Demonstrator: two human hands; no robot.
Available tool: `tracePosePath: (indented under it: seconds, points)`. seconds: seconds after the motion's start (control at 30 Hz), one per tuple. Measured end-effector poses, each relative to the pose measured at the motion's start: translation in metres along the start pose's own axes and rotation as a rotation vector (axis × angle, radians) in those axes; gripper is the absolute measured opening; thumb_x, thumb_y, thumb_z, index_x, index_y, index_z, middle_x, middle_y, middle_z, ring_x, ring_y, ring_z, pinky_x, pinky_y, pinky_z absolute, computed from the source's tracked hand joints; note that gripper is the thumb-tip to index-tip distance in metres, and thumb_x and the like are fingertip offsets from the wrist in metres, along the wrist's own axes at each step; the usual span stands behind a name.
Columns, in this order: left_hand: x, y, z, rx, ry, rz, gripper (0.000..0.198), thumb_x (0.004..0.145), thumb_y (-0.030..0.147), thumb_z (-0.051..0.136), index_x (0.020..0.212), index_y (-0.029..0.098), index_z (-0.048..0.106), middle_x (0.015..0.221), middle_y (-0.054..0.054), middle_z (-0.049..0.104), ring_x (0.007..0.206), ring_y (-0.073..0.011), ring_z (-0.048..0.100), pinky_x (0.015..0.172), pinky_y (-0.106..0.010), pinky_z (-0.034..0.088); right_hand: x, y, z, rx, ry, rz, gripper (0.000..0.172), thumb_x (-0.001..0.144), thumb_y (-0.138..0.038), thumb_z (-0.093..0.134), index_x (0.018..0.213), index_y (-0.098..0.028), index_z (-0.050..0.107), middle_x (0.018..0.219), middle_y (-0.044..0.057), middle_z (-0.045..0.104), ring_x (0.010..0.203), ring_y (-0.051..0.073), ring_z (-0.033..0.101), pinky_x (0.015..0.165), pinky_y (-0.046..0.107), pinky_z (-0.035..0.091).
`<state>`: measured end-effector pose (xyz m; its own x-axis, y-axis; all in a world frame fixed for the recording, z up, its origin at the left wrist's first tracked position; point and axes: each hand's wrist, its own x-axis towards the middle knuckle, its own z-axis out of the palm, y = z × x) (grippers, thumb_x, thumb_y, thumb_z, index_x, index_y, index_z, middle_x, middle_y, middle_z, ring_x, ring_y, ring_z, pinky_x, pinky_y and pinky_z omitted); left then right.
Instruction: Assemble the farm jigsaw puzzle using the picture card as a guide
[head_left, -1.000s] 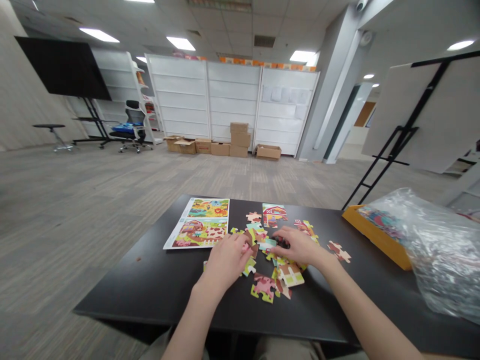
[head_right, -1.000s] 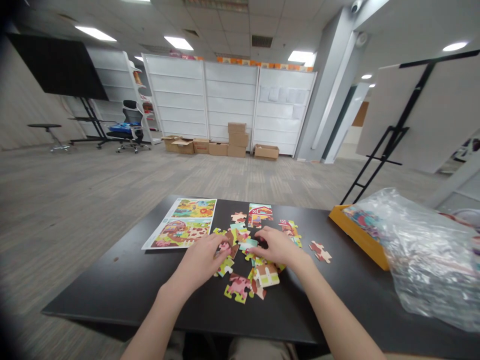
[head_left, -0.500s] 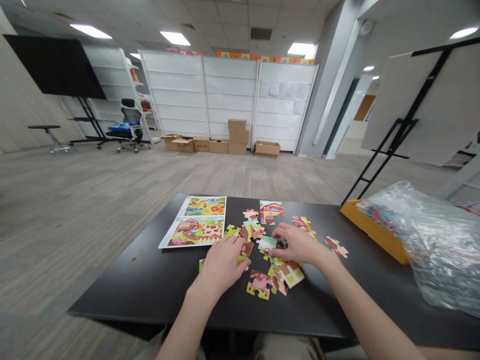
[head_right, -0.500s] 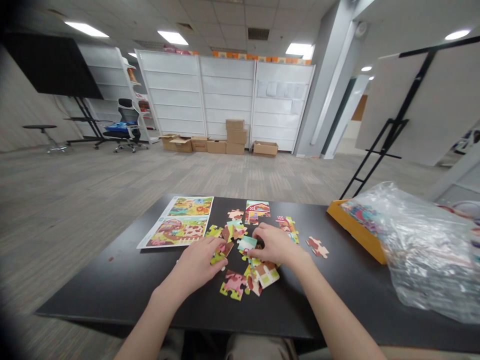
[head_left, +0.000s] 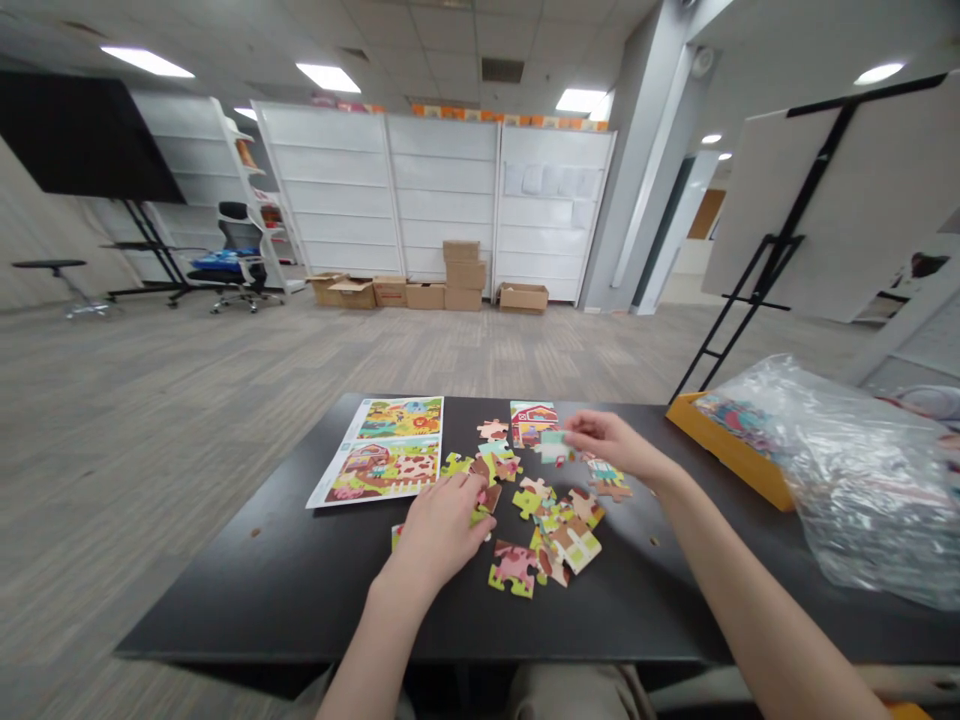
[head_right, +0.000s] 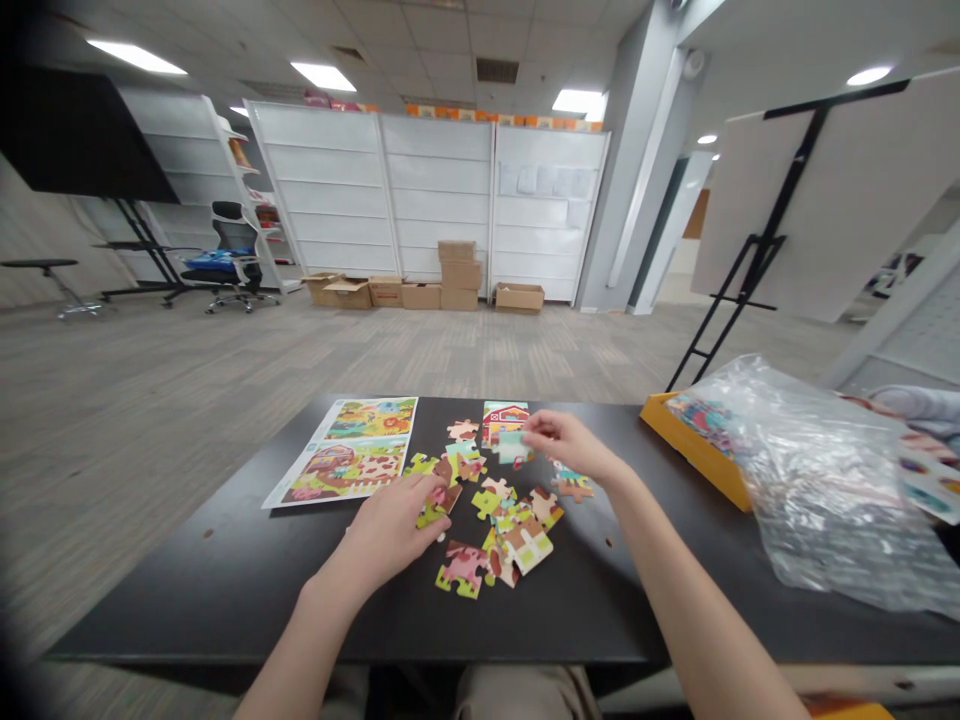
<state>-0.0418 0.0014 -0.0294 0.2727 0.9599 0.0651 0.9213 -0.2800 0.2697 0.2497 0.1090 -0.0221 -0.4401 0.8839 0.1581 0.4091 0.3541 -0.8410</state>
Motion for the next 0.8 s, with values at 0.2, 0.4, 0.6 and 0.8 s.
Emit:
tracePosePath:
  seconds: [0.2,0.4,0.6,0.8]
  points:
    - [-0.001,-0.010,-0.004,0.000,0.083,-0.076,0.020,0.097,0.029,0.053,0.113,0.022,0.064,0.114,-0.009,0.071,0.109,-0.0260,0.066,0.092,-0.037,0.048,0.024,0.085,-0.084,-0.479,0.606,0.234,0.027,0.084,-0.037,0.057,0.094,-0.017,0.073,0.080,0.008,0.076,0.073,0.021,0.069,0.070,0.032,0.053]
    - [0.000,-0.027,0.000,0.067,0.210,-0.192,0.024,0.097,0.017,0.046,0.114,0.022,0.063,0.118,-0.008,0.071,0.114,-0.0243,0.062,0.097,-0.036,0.046,0.018,0.145,-0.101,-0.573,0.724,0.337,0.025,0.079,-0.025,0.058,0.095,-0.016,0.074,0.085,0.012,0.077,0.082,0.026,0.071,0.079,0.038,0.054]
    - [0.007,-0.018,0.005,0.023,0.251,-0.162,0.018,0.098,0.024,0.049,0.109,0.023,0.063,0.115,-0.007,0.070,0.114,-0.0249,0.061,0.099,-0.036,0.045,0.016,0.163,-0.092,-0.672,0.673,0.323,0.027,0.081,-0.024,0.059,0.102,-0.015,0.074,0.103,0.014,0.074,0.089,0.026,0.069,0.086,0.038,0.052]
    - [0.021,0.004,0.010,-0.026,0.192,-0.102,0.014,0.094,0.028,0.056,0.105,0.023,0.063,0.114,-0.006,0.068,0.115,-0.0253,0.058,0.099,-0.037,0.043,0.013,0.151,-0.086,-0.882,0.545,0.316,0.031,0.092,-0.041,0.055,0.096,-0.018,0.076,0.103,0.014,0.071,0.090,0.026,0.067,0.079,0.035,0.050]
